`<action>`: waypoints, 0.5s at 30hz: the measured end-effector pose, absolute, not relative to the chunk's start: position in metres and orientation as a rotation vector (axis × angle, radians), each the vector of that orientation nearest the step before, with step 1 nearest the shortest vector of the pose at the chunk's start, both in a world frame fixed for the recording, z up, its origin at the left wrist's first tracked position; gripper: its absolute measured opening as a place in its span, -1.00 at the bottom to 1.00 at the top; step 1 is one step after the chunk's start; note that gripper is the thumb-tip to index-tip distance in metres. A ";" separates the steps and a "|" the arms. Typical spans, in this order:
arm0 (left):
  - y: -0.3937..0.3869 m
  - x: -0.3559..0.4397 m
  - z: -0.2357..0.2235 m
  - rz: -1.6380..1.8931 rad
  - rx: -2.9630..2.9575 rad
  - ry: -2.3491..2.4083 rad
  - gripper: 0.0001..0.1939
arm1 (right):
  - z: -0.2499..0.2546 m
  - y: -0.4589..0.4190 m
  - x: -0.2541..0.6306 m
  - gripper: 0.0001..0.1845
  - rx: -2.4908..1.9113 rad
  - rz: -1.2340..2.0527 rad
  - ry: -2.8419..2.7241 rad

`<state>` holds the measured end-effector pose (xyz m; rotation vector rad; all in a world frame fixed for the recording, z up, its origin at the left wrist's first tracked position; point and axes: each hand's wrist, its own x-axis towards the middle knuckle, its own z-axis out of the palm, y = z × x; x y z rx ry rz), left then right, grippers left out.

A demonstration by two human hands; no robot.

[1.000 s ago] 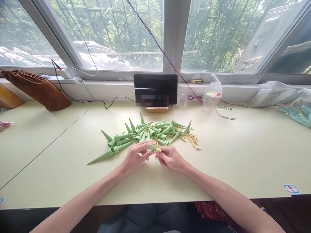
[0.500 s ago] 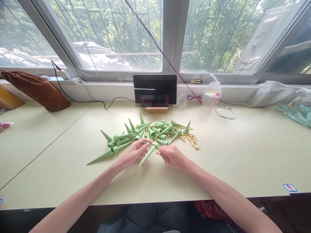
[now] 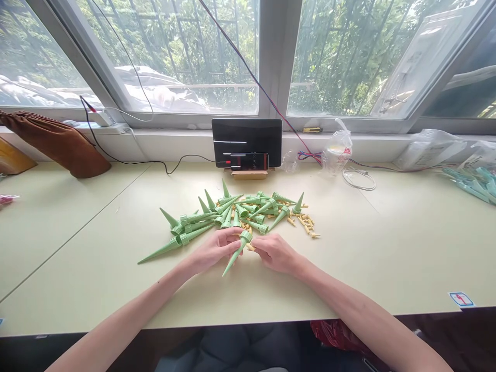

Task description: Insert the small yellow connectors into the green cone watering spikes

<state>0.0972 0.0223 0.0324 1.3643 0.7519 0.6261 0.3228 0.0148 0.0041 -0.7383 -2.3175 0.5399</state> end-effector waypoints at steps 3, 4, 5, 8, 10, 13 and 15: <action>0.022 0.098 0.032 0.666 1.407 0.774 -0.50 | 0.004 0.014 0.321 -0.62 -0.802 0.658 -2.230; 0.022 0.099 0.032 0.675 1.423 0.783 -0.50 | 0.005 0.013 0.320 -0.60 -0.827 0.708 -2.192; 0.022 0.099 0.032 0.683 1.438 0.790 -0.50 | 0.005 0.012 0.319 -0.59 -0.847 0.763 -2.153; 0.022 0.100 0.032 0.716 1.481 0.795 -0.50 | 0.009 0.010 0.316 -0.60 -0.883 0.943 -2.035; 0.022 0.100 0.030 0.737 1.505 0.788 -0.49 | 0.011 0.008 0.314 -0.64 -0.905 1.067 -1.955; 0.022 0.101 0.024 0.783 1.529 0.780 -0.47 | 0.012 0.007 0.313 -0.66 -0.912 1.238 -1.842; 0.021 0.103 0.021 0.826 1.531 0.785 -0.46 | 0.012 0.007 0.312 -0.63 -0.895 1.342 -1.767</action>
